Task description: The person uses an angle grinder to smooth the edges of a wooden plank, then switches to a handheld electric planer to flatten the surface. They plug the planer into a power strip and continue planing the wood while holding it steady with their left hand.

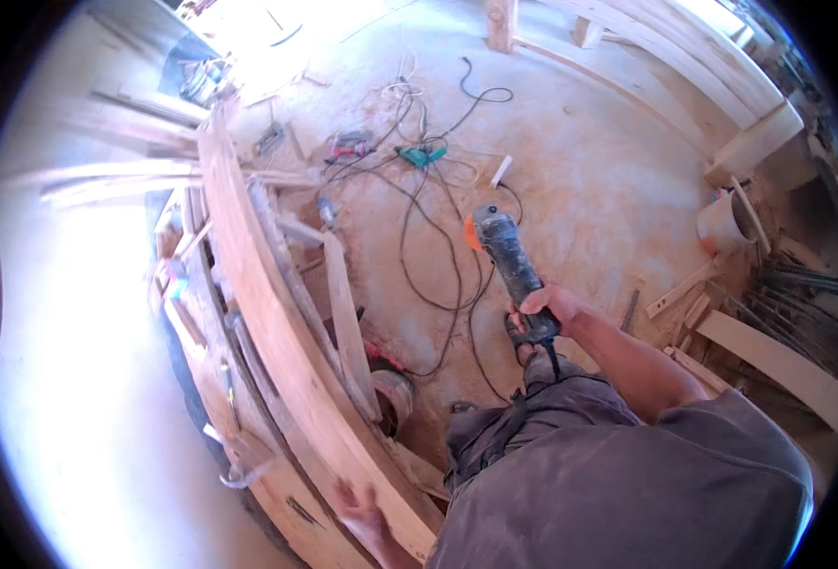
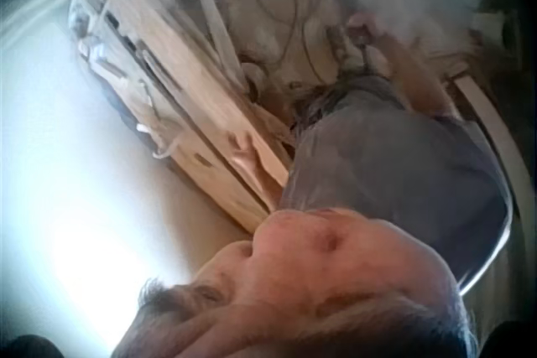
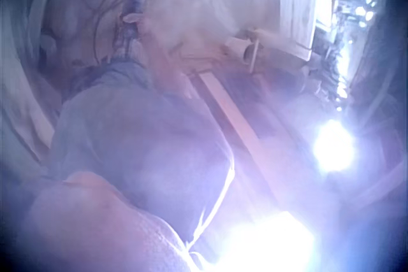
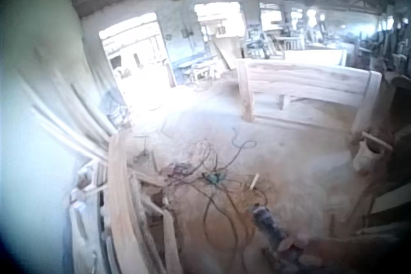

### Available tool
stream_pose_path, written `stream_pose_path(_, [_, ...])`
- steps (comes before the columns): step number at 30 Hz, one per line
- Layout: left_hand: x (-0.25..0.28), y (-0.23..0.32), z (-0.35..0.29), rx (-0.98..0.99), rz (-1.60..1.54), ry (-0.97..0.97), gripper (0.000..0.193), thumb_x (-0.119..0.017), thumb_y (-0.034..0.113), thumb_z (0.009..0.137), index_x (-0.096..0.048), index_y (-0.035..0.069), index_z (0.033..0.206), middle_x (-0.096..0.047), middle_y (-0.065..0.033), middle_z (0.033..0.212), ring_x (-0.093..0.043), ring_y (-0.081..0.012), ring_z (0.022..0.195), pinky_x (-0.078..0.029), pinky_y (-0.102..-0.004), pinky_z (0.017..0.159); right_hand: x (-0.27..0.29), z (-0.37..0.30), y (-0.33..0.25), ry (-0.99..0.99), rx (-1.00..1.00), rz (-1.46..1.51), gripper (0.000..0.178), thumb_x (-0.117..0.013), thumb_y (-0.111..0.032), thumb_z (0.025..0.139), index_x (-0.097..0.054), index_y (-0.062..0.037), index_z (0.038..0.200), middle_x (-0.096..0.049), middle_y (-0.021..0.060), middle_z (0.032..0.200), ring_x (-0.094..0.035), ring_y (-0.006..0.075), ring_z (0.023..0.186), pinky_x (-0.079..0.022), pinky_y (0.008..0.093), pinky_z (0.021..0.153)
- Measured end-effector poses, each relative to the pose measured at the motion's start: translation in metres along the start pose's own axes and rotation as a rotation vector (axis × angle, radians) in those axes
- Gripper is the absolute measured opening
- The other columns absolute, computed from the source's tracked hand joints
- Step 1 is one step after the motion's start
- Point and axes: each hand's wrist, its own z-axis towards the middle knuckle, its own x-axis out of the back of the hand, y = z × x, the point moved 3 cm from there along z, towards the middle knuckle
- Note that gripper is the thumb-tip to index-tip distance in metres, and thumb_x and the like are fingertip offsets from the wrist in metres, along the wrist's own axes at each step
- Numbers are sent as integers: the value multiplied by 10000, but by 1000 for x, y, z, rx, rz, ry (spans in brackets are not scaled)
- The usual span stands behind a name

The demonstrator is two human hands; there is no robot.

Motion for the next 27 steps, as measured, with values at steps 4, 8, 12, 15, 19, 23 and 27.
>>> stream_pose_path(4, [-60,270,-23,-1021,-542,-311,646,-627,85,857,-441,-95,1449,-562,-326,1365,-553,-479,1266,-398,-533,1133,5,31,-33,-31,15,54,424,-643,-108,655,-595,67,1038,-663,173,831,-673,285,671,-573,385,671])
stream_pose_path(8, [-117,418,-30,-995,-502,-924,622,-592,153,919,-419,-70,1474,-602,-301,1328,-562,-450,1283,-383,-529,1146,-3,63,-71,-2,60,103,410,-655,-104,644,-601,76,1008,-652,173,834,-674,288,668,-574,392,658])
stream_pose_path(12, [-134,454,-11,-762,-346,-1219,604,-558,222,981,-396,-45,1498,-643,-276,1292,-570,-420,1301,-368,-524,1159,-11,101,-96,-26,53,113,429,-660,-100,632,-593,70,1020,-648,176,842,-678,300,683,-584,410,661])
stream_pose_path(15, [-127,462,22,-722,-297,-1236,593,-532,273,1028,-379,-26,1517,-674,-257,1265,-576,-398,1314,-356,-520,1169,-17,139,-110,3,-1,114,438,-662,-109,629,-596,71,1022,-653,179,848,-678,306,681,-590,416,669])
stream_pose_path(19, [-137,467,109,-1238,-545,-924,656,-555,341,1030,-384,-111,1474,-622,-289,1323,-573,-393,1310,-409,-510,1124,-48,202,-136,5,56,118,468,-662,-127,627,-602,72,1046,-661,177,857,-679,307,688,-596,417,686])
stream_pose_path(23, [-158,466,205,-1275,-439,-875,608,-637,66,862,-469,-84,1426,-568,-298,1381,-554,-450,1298,-426,-493,1116,-95,257,-169,65,-6,-5,520,-670,-183,645,-602,67,1097,-669,191,940,-678,294,722,-600,440,724])
stream_pose_path(27, [-184,452,319,-756,-234,-872,462,-576,77,1005,-504,9,1456,-546,-273,1447,-559,-414,1324,-426,-479,1117,-153,299,-201,-141,84,252,639,-688,-234,697,-537,37,1255,-647,175,1018,-682,278,828,-602,438,767])
